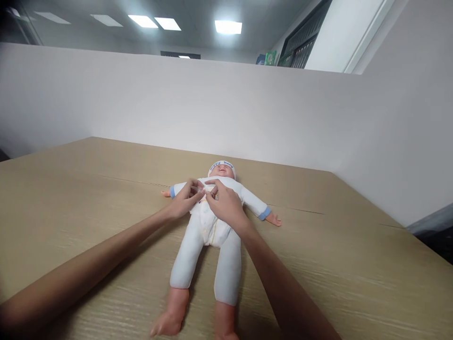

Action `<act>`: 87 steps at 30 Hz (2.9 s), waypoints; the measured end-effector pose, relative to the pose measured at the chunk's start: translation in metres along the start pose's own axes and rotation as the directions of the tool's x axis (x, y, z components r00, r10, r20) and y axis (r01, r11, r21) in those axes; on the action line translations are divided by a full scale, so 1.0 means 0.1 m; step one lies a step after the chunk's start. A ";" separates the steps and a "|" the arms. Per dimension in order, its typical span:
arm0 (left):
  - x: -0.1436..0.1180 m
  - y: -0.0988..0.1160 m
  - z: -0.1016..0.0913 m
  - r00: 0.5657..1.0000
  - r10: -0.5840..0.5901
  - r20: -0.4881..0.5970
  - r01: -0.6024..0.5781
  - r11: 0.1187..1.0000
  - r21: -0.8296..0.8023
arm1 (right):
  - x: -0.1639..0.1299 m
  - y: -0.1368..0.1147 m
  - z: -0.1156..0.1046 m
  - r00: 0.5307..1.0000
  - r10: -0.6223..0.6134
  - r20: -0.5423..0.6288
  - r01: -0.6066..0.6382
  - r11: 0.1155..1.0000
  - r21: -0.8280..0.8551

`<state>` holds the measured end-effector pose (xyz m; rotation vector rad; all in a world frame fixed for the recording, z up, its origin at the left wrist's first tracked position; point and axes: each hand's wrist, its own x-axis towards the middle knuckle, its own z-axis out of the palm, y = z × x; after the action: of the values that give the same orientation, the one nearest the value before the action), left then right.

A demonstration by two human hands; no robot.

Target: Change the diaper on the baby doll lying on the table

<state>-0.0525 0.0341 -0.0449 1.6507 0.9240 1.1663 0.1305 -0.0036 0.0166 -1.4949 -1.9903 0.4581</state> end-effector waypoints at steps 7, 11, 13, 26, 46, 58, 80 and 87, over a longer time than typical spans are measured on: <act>-0.05 -0.01 -0.01 0.992 0.020 -0.122 -0.005 0.992 0.124 | 0.02 0.03 0.03 0.976 -0.130 -0.177 0.124 0.991 -0.045; -0.38 0.37 0.00 0.970 0.157 -0.187 -0.111 0.965 0.239 | -0.35 -0.18 -0.06 0.913 -0.237 -0.331 0.236 0.971 -0.043; -0.66 0.58 -0.01 0.964 0.267 -0.002 -0.254 0.918 0.306 | -0.71 -0.28 -0.11 0.923 -0.267 -0.277 0.283 0.959 0.020; -1.04 0.42 0.13 0.982 -0.011 0.190 -0.099 0.825 0.556 | -1.36 0.17 -0.12 1.000 -0.026 0.015 0.028 0.987 -0.157; -1.03 0.33 0.15 0.958 0.196 0.210 -0.274 0.845 0.459 | -1.53 0.21 0.19 0.984 -0.111 -0.142 0.090 0.985 -0.145; -1.01 0.36 0.14 0.956 0.153 0.250 -0.257 0.846 0.467 | -1.49 0.17 0.17 0.994 -0.056 -0.097 0.044 0.991 -0.125; -1.02 0.24 0.12 0.999 -0.029 0.046 0.012 0.940 0.341 | -1.35 0.23 0.03 0.971 0.172 -0.164 -0.171 0.985 0.022; -0.93 0.28 0.06 0.965 -0.193 0.180 0.180 0.980 0.086 | -1.31 0.22 -0.07 0.948 0.295 -0.120 -0.269 0.944 0.191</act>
<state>-0.0707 -0.0615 -0.0465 1.6570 0.9839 0.8444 0.1750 -0.1220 -0.0249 -1.6592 -1.5860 0.6050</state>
